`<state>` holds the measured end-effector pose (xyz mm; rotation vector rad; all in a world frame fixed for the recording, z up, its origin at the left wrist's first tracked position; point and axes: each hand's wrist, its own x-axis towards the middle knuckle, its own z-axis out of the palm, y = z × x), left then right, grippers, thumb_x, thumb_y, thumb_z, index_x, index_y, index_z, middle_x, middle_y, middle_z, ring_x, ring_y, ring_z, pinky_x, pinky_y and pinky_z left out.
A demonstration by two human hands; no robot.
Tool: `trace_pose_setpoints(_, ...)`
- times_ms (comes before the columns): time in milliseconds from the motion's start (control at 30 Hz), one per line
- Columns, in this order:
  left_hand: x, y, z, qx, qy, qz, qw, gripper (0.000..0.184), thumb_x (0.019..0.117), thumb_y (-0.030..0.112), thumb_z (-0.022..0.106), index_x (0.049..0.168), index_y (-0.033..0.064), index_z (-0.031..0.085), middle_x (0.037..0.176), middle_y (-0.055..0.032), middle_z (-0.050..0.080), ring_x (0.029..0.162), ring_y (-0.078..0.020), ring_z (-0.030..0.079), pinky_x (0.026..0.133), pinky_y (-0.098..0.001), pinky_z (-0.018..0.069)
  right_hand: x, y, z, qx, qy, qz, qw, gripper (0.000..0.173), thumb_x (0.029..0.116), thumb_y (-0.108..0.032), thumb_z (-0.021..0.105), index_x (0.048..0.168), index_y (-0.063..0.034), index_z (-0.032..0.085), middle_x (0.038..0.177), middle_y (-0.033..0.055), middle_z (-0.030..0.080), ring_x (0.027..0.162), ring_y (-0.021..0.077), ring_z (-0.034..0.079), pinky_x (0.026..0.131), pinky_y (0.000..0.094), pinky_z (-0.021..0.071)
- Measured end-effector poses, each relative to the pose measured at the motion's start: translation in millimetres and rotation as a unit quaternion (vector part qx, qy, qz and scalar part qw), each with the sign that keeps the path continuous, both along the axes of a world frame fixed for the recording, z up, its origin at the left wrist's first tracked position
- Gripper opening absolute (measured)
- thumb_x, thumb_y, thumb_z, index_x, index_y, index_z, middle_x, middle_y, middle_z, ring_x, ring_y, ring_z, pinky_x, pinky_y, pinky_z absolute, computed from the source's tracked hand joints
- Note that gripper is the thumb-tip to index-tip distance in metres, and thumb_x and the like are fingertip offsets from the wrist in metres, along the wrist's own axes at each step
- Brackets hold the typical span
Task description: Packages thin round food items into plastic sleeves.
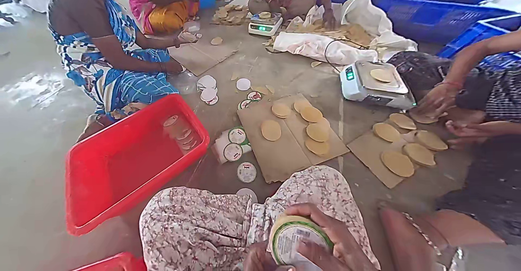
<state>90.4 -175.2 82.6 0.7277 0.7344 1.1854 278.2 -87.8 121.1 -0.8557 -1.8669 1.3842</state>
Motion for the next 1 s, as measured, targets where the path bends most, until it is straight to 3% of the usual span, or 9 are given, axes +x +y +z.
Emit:
trace_pose_setpoints(100,-0.1,2.3,-3.6,-0.009,-0.011,-0.003,1.000,0.024,0.0940,-0.005,0.062,0.115,0.0052,0.069,0.102,0.0020,0.077,0.094,-0.0058,0.072,0.090,-0.0301,0.0584,9.6,-0.5,-10.1,0.060,-0.047,0.049,0.996,0.048,0.1056,-0.042,0.053,0.128,-0.0024,0.068,0.133,0.0153,0.065,0.128,0.0207,0.059,0.109,0.0394,0.0487)
trace_pose_setpoints(167,0.0,2.7,-7.2,-0.015,-0.013,-0.016,1.000,0.025,0.0934,-0.006,0.062,0.116,0.0015,0.067,0.102,-0.0004,0.076,0.094,-0.0079,0.072,0.089,-0.0321,0.0589,16.2,1.5,-10.2,0.069,-0.070,0.081,0.992,0.056,0.1043,-0.053,0.050,0.132,-0.0077,0.068,0.140,0.0158,0.062,0.132,0.0238,0.056,0.110,0.0447,0.0456)
trace_pose_setpoints(333,2.1,6.1,-3.7,-0.010,-0.034,0.003,0.999,0.023,0.0966,-0.001,0.061,0.118,0.0050,0.068,0.104,0.0001,0.077,0.096,-0.0077,0.072,0.091,-0.0317,0.0582,19.1,-2.9,-4.1,0.086,-0.031,0.080,0.993,0.057,0.1032,-0.046,0.057,0.137,-0.0008,0.062,0.136,0.0158,0.066,0.126,0.0202,0.062,0.110,0.0392,0.0488)
trace_pose_setpoints(467,5.0,9.4,-4.3,0.002,-0.018,-0.015,1.000,0.021,0.0979,0.003,0.060,0.116,0.0056,0.070,0.102,0.0024,0.075,0.094,-0.0049,0.070,0.089,-0.0293,0.0571,20.9,-4.3,-11.2,0.051,-0.068,0.127,0.988,0.050,0.1009,-0.043,0.062,0.136,-0.0085,0.066,0.138,0.0123,0.065,0.129,0.0203,0.060,0.110,0.0412,0.0485)
trace_pose_setpoints(567,9.3,9.7,-3.8,-0.012,-0.015,-0.014,1.000,0.020,0.0981,0.002,0.060,0.117,0.0056,0.067,0.102,0.0034,0.075,0.093,-0.0046,0.070,0.089,-0.0295,0.0573,22.3,-6.3,-3.2,0.025,-0.138,0.155,0.978,0.063,0.0960,-0.049,0.067,0.147,-0.0124,0.058,0.136,0.0106,0.067,0.124,0.0207,0.065,0.104,0.0454,0.0526)
trace_pose_setpoints(633,6.2,13.1,-0.1,0.003,-0.009,-0.009,1.000,0.027,0.1016,0.006,0.056,0.128,0.0044,0.058,0.109,0.0008,0.072,0.096,-0.0071,0.069,0.090,-0.0318,0.0573,22.9,-9.5,0.6,0.041,-0.147,0.121,0.981,0.070,0.0953,-0.048,0.069,0.151,-0.0095,0.051,0.137,0.0106,0.067,0.120,0.0196,0.067,0.101,0.0459,0.0556)
trace_pose_setpoints(800,-5.9,20.9,9.0,0.065,0.050,0.013,0.997,0.041,0.1099,0.017,0.040,0.147,-0.0017,0.042,0.126,-0.0068,0.065,0.108,-0.0112,0.067,0.097,-0.0350,0.0559,24.0,-18.2,-5.9,0.083,-0.024,-0.011,0.996,0.035,0.1001,-0.025,0.067,0.124,-0.0002,0.071,0.105,0.0113,0.077,0.090,0.0075,0.073,0.084,0.0255,0.0604)
trace_pose_setpoints(933,-4.0,19.0,13.7,0.152,0.244,0.011,0.958,0.042,0.1104,0.021,0.041,0.144,-0.0040,0.047,0.108,-0.0099,0.072,0.092,-0.0063,0.069,0.085,-0.0289,0.0564,27.4,-16.3,-10.1,0.080,-0.002,-0.002,0.997,0.020,0.0980,-0.014,0.069,0.111,-0.0011,0.076,0.098,0.0083,0.077,0.090,0.0057,0.072,0.085,0.0228,0.0589)
trace_pose_setpoints(1000,-3.2,18.0,17.3,0.197,0.357,0.003,0.913,0.040,0.1103,0.017,0.040,0.142,-0.0039,0.052,0.101,-0.0149,0.074,0.085,-0.0134,0.071,0.078,-0.0335,0.0577,28.5,-16.5,-13.5,0.099,-0.025,0.000,0.995,0.014,0.0963,-0.012,0.070,0.104,-0.0030,0.078,0.094,0.0092,0.077,0.088,0.0083,0.071,0.083,0.0237,0.0574)
